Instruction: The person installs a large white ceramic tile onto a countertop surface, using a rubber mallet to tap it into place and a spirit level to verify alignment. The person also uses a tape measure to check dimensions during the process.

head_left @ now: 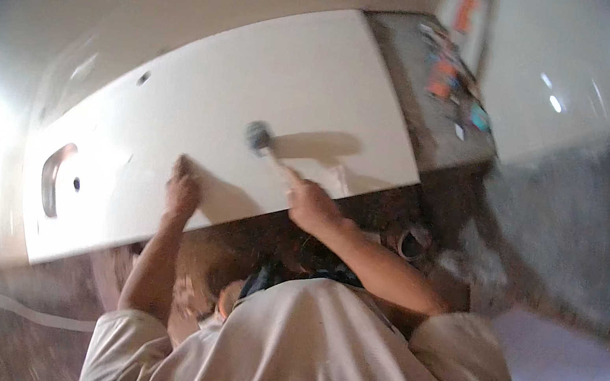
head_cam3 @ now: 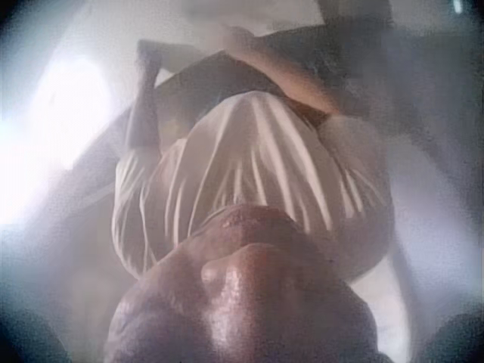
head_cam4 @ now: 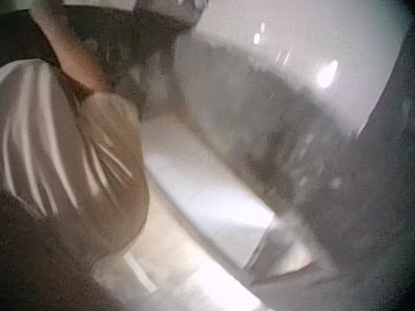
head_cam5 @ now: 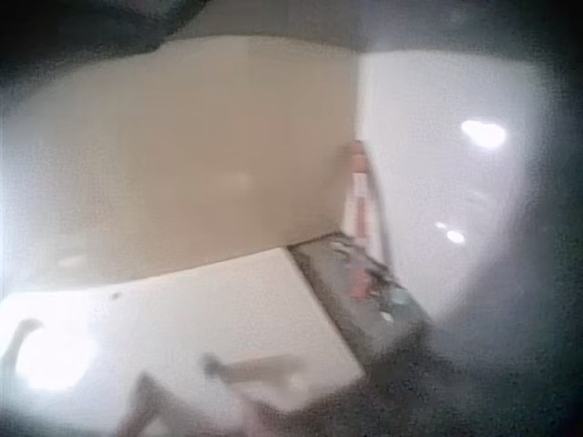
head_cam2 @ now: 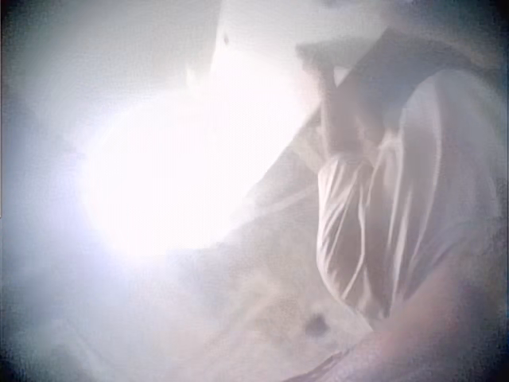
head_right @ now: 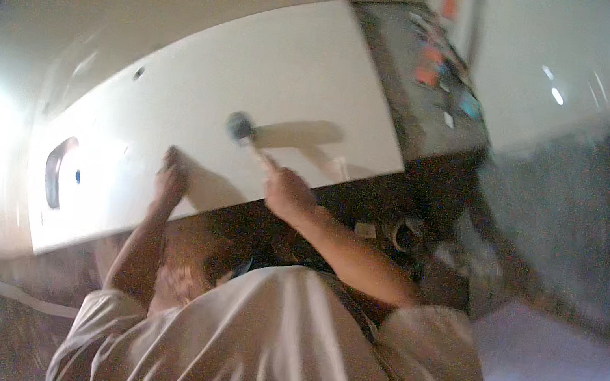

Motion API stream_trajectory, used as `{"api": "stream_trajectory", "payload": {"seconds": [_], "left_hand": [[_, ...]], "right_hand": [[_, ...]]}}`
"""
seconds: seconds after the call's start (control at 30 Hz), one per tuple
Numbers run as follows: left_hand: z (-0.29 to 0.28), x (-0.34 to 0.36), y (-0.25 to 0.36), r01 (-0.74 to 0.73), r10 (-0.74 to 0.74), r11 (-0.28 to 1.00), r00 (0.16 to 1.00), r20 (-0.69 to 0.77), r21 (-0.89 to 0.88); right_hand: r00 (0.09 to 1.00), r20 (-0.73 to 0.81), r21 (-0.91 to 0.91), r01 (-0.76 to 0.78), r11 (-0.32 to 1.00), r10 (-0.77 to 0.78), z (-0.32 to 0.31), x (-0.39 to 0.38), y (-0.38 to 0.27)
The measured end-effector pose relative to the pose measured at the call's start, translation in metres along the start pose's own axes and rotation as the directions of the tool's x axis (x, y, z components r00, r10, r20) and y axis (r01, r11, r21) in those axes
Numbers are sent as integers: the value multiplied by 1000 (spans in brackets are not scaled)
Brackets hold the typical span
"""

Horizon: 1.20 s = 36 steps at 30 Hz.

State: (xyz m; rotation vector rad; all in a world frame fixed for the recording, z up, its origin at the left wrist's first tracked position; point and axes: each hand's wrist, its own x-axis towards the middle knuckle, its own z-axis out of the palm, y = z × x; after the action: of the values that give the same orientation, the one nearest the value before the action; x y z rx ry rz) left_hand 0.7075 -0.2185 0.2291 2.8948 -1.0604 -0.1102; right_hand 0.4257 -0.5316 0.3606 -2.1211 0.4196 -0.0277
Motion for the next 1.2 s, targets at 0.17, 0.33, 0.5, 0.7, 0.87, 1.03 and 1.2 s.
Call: {"api": "stream_trajectory", "payload": {"seconds": [0.17,0.33,0.5,0.7,0.87,1.03,1.2], "left_hand": [[-32,-109,137,80,-88,994,988,-124,-70],[-22,-238,189,82,-232,758,961,-150,-647],[57,-340,232,632,-216,313,774,595,-709],[101,-378,253,715,-220,283,697,683,-639],[136,-386,285,670,-434,166,709,557,-724],[161,-396,326,630,-591,64,649,479,-774],[160,-400,344,695,-552,-54,578,602,-717]], "right_hand": [[998,53,-104,26,994,-21,-19,2,1],[961,171,-397,-136,908,219,-11,32,-41],[920,72,-498,-302,813,386,-33,41,-99],[804,98,-772,-311,555,587,-63,93,-140],[749,-79,-820,-424,385,658,-24,135,-178],[726,-153,-915,-361,182,671,17,156,-200],[742,-232,-921,-375,103,630,24,158,-205]]}}
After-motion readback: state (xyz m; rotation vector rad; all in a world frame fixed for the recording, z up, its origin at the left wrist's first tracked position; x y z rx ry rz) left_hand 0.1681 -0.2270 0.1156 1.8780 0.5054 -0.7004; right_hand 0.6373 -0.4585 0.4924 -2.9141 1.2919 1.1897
